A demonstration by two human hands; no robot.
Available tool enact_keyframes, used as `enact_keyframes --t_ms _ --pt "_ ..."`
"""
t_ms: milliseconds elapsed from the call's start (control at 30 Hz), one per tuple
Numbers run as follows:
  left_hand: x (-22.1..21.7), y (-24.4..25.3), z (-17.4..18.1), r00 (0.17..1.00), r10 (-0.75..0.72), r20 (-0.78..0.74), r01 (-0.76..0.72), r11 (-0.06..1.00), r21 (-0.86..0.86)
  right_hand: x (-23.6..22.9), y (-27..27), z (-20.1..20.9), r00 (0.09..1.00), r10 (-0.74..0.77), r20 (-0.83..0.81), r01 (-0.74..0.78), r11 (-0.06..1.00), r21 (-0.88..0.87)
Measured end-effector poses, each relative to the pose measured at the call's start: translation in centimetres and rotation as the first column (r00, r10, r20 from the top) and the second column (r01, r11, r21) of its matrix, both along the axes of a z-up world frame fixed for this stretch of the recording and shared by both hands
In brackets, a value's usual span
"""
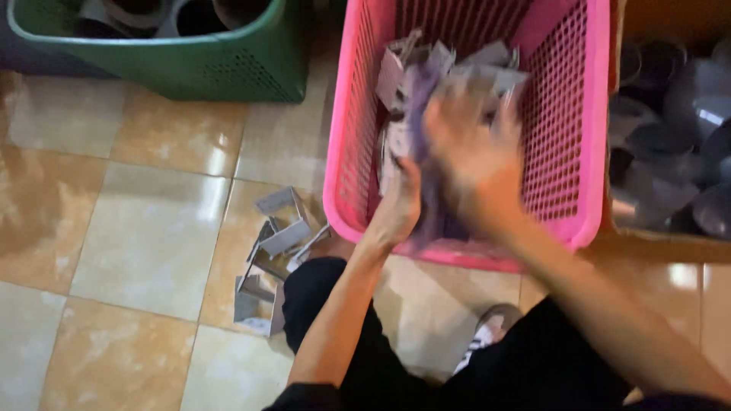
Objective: The person sits on the floor and wipes small metal parts with a purple cloth. They pick each part from a pink basket, wipe all sides, and place the cleaned parts on the floor beside them.
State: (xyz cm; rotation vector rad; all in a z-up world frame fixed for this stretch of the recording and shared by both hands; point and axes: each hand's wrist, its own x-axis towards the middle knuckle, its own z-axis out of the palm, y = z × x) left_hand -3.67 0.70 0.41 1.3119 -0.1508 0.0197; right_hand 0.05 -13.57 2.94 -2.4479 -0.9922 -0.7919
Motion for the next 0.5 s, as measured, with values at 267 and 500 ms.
enact_keyframes --t_ms 267,500 --pt "0.5 -0.1 3.0 0.978 -0.188 0.094 0.200 0.970 -0.135 5.0 -5.6 1.9 0.986 -0.063 -0.152 0.133 0.848 0.513" --pt "1.7 -2.1 -1.3 0.995 0.091 -0.032 -0.095 0.968 -0.231 2.9 -3.4 1.2 0.596 0.304 -0.743 0.704 0.246 0.666"
